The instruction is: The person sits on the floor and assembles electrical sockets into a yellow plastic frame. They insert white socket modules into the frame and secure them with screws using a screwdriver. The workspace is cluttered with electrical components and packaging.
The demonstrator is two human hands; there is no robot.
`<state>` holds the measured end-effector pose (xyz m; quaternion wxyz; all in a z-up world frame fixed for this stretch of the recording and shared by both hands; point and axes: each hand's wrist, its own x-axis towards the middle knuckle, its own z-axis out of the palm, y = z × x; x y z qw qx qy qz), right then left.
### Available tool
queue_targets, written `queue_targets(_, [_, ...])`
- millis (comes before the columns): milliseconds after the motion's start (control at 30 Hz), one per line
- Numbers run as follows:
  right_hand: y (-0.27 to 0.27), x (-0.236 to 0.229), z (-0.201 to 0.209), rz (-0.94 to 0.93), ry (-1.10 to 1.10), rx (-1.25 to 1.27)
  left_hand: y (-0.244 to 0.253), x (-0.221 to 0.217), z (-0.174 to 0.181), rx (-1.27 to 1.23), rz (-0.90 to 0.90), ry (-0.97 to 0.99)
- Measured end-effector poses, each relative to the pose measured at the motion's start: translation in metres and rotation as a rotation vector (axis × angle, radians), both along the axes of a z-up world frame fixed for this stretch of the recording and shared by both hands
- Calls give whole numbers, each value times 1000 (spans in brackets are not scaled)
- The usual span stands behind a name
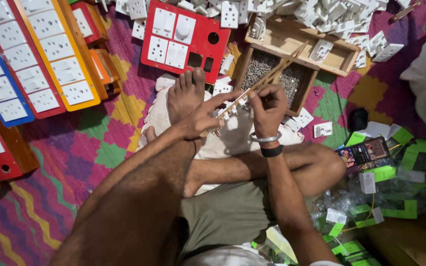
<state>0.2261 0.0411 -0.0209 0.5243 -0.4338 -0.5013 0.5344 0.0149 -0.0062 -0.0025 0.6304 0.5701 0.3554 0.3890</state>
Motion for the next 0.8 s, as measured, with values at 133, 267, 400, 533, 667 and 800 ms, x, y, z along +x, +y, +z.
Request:
queue_targets(133, [5, 11, 13, -154, 294, -266, 5, -5, 35, 303, -103, 476])
queue_targets(267, [11, 43, 18, -193, -55, -430, 13, -8, 54, 979, 128, 1005])
queue_targets(400, [6, 41, 2, -72, 13, -348, 16, -10, 52, 666, 234, 1119])
queue_targets(533, [30, 50, 12, 34, -94, -258, 17, -18, 44, 475, 418, 1106])
queue_targets(667, [22, 74, 40, 198, -884, -141, -2, -39, 34, 292, 531, 1168])
queue_targets(800, [-6, 54, 33, 350, -1341, 38, -5, -44, 27, 308, 553, 1160])
